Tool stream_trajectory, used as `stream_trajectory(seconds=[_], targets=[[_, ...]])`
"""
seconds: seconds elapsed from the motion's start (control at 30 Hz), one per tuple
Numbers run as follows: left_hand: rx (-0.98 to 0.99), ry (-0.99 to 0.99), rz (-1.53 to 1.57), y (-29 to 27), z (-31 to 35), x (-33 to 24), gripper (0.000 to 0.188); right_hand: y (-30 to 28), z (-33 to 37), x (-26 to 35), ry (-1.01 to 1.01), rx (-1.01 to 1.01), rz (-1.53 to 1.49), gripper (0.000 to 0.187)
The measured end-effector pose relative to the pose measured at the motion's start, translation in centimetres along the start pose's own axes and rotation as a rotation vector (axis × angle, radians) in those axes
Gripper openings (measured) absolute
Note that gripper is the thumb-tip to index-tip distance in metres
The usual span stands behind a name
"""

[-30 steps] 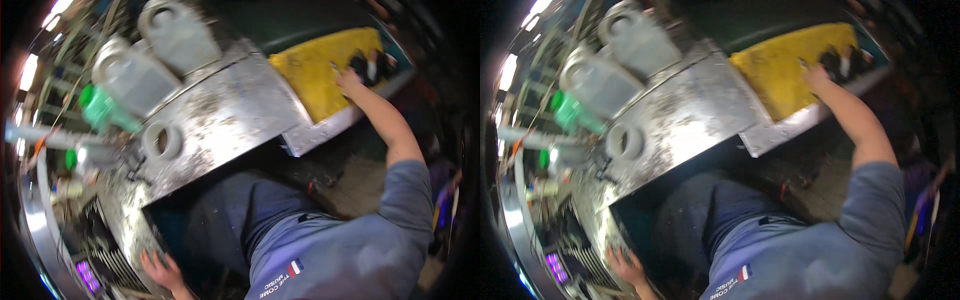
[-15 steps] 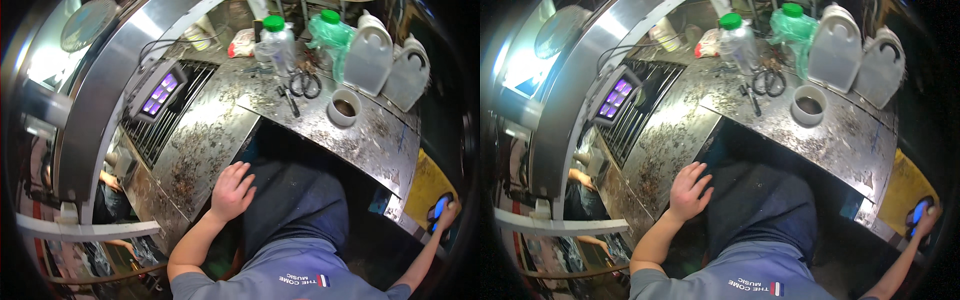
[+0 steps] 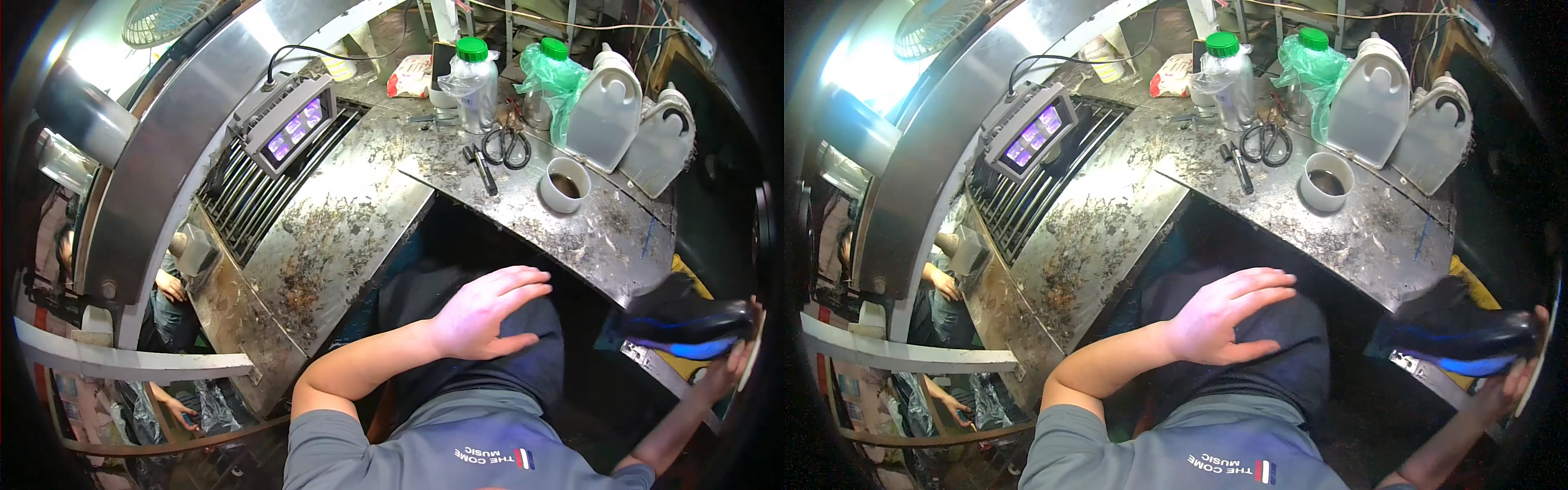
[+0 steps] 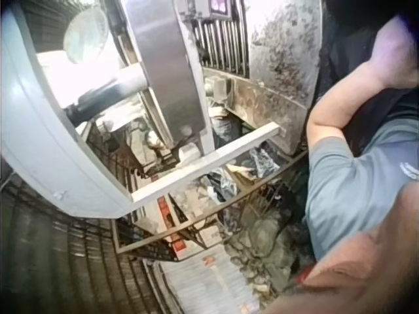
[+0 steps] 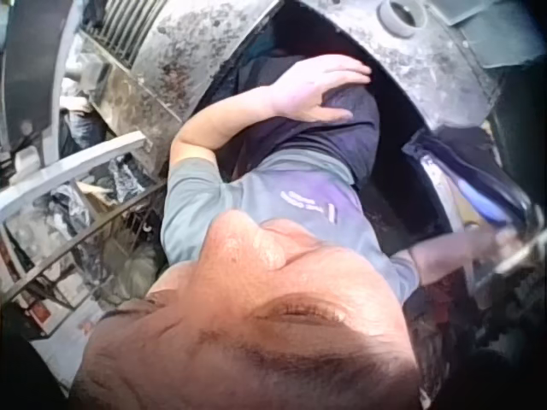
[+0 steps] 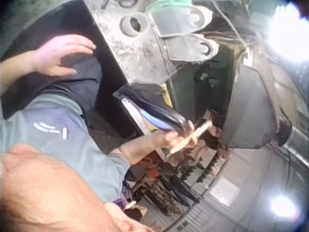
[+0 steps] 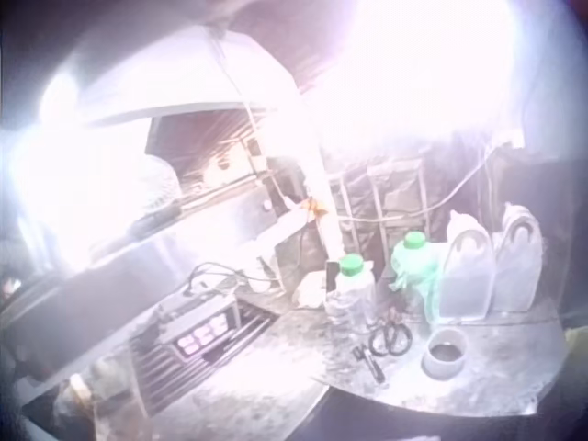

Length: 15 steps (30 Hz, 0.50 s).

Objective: The person paints the side of a black shoe with a purple substance using a small brush. They repeatedly dip the brush into a small white cup on the table to reload the purple material and apply it to the shoe's surface. The person holds the shoe in their left hand and the brush in their right hand, working on the shoe's side panel.

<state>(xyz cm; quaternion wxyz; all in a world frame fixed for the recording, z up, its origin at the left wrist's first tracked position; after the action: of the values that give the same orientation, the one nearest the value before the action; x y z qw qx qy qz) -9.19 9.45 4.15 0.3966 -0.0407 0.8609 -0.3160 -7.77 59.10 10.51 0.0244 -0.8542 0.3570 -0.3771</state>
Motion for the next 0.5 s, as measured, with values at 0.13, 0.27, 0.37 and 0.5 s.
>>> stream_trajectory(seconds=[0.13, 0.27, 0.37, 0.5], targets=[[0.028, 0.057, 0.274, -0.2, -3.3, -1.2, 0.096, 12.0, 1.3, 8.2, 0.048, 0.171, -0.48, 0.07], [0.629, -0.197, 0.482, -0.8, -2.8, 0.3, 0.111, 23.5, 3.6, 12.9, 0.224, 0.475, -1.038, 0.093], [0.672, -0.416, 0.672, 0.1, 0.4, 2.2, 0.102, 27.6, 3.6, 13.7, 0.292, 0.698, -1.133, 0.079], [0.216, -0.821, 1.353, 2.3, 7.8, 3.5, 0.099, 30.7, 2.0, 9.9, 0.274, 0.715, -0.923, 0.042]])
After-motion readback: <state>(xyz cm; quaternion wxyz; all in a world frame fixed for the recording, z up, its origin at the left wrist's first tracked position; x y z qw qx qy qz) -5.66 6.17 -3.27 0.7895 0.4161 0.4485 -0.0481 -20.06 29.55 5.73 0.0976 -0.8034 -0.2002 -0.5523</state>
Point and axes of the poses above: each hand's wrist, its own z-axis away from the middle knuckle, its own y-axis out of the palm, x = y × z, the point moved 3 cm from there along -z, towards the middle knuckle, and after that the axes turned 4 degrees about z, right-handed, at the moved point
